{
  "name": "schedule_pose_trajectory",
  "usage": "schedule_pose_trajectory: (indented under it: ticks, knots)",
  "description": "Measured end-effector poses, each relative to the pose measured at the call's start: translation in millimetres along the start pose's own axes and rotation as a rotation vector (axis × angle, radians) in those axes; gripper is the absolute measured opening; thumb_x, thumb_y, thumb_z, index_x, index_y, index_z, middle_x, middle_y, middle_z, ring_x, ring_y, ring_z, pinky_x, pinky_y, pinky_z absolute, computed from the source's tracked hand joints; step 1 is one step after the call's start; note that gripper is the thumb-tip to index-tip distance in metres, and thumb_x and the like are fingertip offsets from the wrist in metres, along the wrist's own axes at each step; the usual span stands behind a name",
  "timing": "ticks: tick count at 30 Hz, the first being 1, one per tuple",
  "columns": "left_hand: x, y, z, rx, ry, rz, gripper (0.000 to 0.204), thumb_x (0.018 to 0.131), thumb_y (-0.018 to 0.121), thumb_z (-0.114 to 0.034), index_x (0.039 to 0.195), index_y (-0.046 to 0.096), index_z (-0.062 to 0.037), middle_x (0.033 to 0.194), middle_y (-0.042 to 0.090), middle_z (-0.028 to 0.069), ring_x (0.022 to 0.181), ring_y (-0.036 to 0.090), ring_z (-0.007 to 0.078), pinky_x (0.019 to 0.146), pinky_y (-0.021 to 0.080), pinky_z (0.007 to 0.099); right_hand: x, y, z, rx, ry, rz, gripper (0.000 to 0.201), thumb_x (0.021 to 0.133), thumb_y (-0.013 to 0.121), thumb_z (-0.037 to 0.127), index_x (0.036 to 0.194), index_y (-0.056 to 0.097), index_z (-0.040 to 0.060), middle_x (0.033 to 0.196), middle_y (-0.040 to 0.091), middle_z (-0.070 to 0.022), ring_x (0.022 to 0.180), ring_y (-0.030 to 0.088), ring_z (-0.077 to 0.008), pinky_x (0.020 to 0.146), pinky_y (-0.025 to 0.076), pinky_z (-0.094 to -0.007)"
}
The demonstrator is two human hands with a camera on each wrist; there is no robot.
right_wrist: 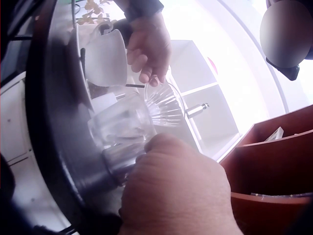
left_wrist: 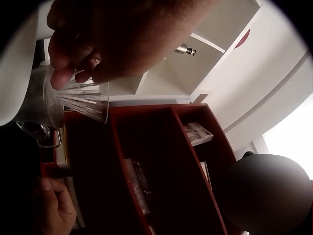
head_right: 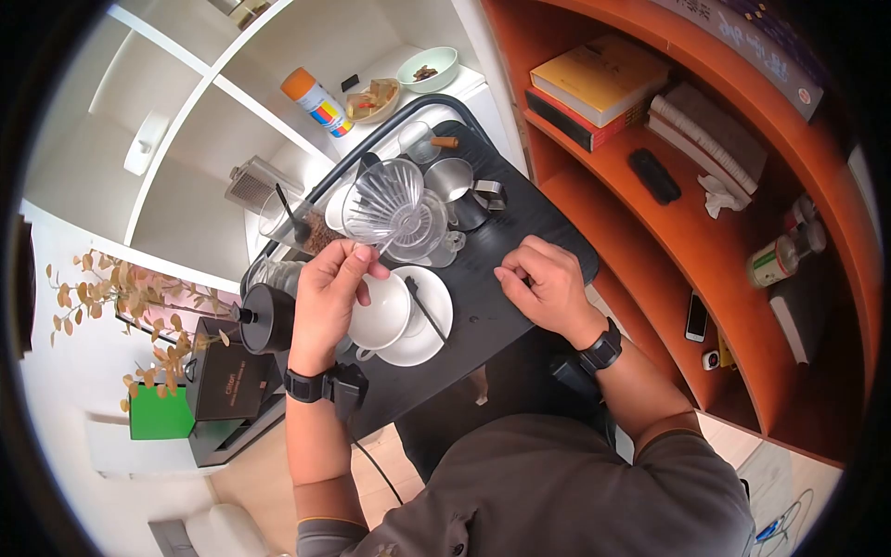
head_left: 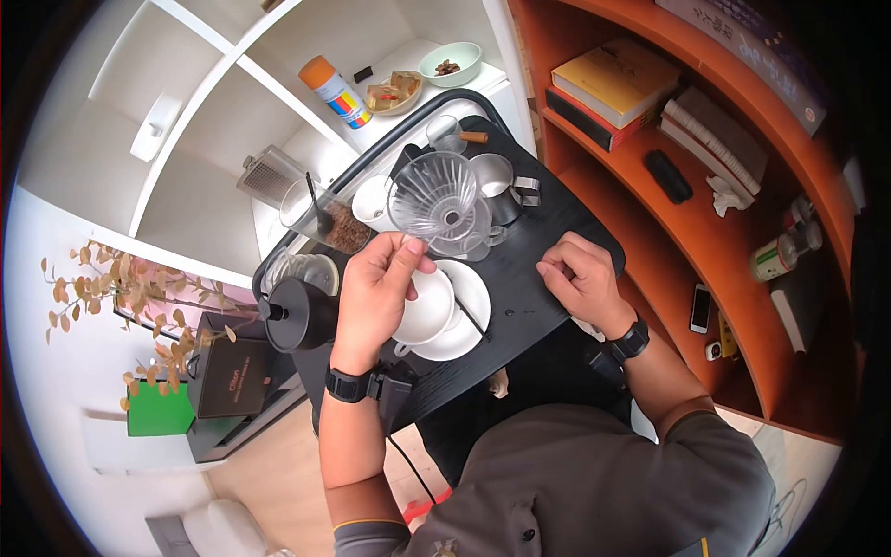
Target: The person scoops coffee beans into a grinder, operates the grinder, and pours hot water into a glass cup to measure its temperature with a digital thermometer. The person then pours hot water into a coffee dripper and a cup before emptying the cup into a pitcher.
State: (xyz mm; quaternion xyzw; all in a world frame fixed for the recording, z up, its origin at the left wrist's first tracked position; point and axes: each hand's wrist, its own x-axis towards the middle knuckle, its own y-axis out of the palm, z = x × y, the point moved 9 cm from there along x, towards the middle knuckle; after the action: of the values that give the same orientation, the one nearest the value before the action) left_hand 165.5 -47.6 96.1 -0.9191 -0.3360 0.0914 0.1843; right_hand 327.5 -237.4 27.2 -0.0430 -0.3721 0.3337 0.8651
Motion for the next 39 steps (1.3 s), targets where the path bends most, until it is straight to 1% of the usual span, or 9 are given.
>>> schedule_pose_trajectory:
  ticks: [10,18,25,26,28,30,34,37,39]
  knots:
    - [-8.2,-9.8,-0.1,-0.055,0.019,-0.09,0.027,0.096,0.068,-0.023,0.114,0.06,-0.0049,0.077,0.061,-0.0023,0.067,0.051,0.0038,0.059,0.039,0.019,0.1,0.6,2.4,-0.015,-0.001,0.02,0.011,0.081,0.073,0.005,0.077,0.063,0.0029,0.067,0.053,-0.0075,0.057,0.055,-0.0213,0.052,0.042,-0.0319]
    - [-58.7,-43.4,-32.7,0.035,0.215,-0.246,0.042,0.087,0.076,-0.013,0.122,0.057,-0.0004,0.083,0.063,-0.0023,0.068,0.054,0.0038,0.06,0.043,0.0211,2.8,6.1,8.7,0.002,0.022,0.051,0.008,0.082,0.07,0.0,0.079,0.063,0.0,0.071,0.053,-0.006,0.055,0.051,-0.0136,0.051,0.038,-0.0268]
    - [-144.8,-142.6,-16.0,-0.146,0.703,-0.818,0.041,0.09,0.067,-0.006,0.128,0.054,0.0022,0.109,0.064,0.0088,0.093,0.06,0.0135,0.087,0.049,0.0271,2.7,10.8,8.9,-0.01,0.023,0.072,0.009,0.085,0.069,0.0,0.08,0.061,-0.0015,0.072,0.052,-0.0058,0.055,0.047,-0.0117,0.051,0.037,-0.0253]
    - [-153.2,-156.0,-5.6,-0.049,0.702,-0.929,0.041,0.093,0.066,-0.013,0.129,0.054,0.0023,0.114,0.062,0.0112,0.096,0.059,0.0148,0.079,0.05,0.0266,2.3,12.3,8.7,-0.012,0.02,0.08,0.009,0.085,0.069,0.0,0.08,0.061,-0.0015,0.072,0.052,-0.0058,0.055,0.047,-0.0117,0.051,0.037,-0.0253]
    - [-160.1,-173.5,23.2,-0.072,0.608,-1.005,0.042,0.092,0.067,-0.012,0.13,0.054,-0.0002,0.121,0.059,0.0105,0.103,0.057,0.0152,0.085,0.05,0.0283,1.1,12.3,6.3,-0.017,0.03,0.072,0.01,0.086,0.069,0.001,0.08,0.061,-0.0016,0.072,0.053,-0.0059,0.056,0.047,-0.0117,0.051,0.036,-0.0255]
    - [-155.5,-178.4,60.6,-0.152,0.41,-0.907,0.053,0.087,0.074,-0.01,0.134,0.051,-0.0025,0.126,0.055,0.0091,0.109,0.053,0.0152,0.092,0.048,0.0281,0.9,12.9,6.2,-0.025,0.025,0.074,0.01,0.086,0.069,0.001,0.08,0.061,-0.0017,0.071,0.053,-0.006,0.056,0.047,-0.0121,0.051,0.036,-0.0258]
    - [-135.2,-151.3,120.7,-0.087,0.068,-0.624,0.063,0.081,0.083,-0.016,0.133,0.052,-0.0008,0.127,0.055,0.0086,0.109,0.054,0.0174,0.082,0.052,0.0289,1.5,13.3,7.3,-0.042,0.022,0.076,0.01,0.086,0.068,0.002,0.08,0.062,-0.0018,0.071,0.054,-0.0067,0.057,0.049,-0.0141,0.053,0.038,-0.0269]
    - [-116.2,-134.0,129.4,0.215,-0.012,-0.515,0.064,0.074,0.088,-0.019,0.126,0.057,0.0012,0.12,0.062,0.011,0.1,0.06,0.0198,0.077,0.052,0.0304,1.6,14.1,7.9,-0.06,0.027,0.066,0.009,0.086,0.068,0.002,0.081,0.062,-0.0018,0.072,0.055,-0.0073,0.059,0.05,-0.0157,0.055,0.039,-0.028]
    - [-101.9,-126.3,130.6,0.162,-0.003,-0.458,0.061,0.073,0.088,-0.019,0.123,0.06,0.0011,0.115,0.065,0.011,0.098,0.063,0.0198,0.079,0.052,0.0315,2.2,14.5,10.6,-0.067,0.017,0.068,0.009,0.086,0.068,0.002,0.081,0.062,-0.0017,0.072,0.055,-0.0076,0.06,0.051,-0.016,0.056,0.04,-0.0282]
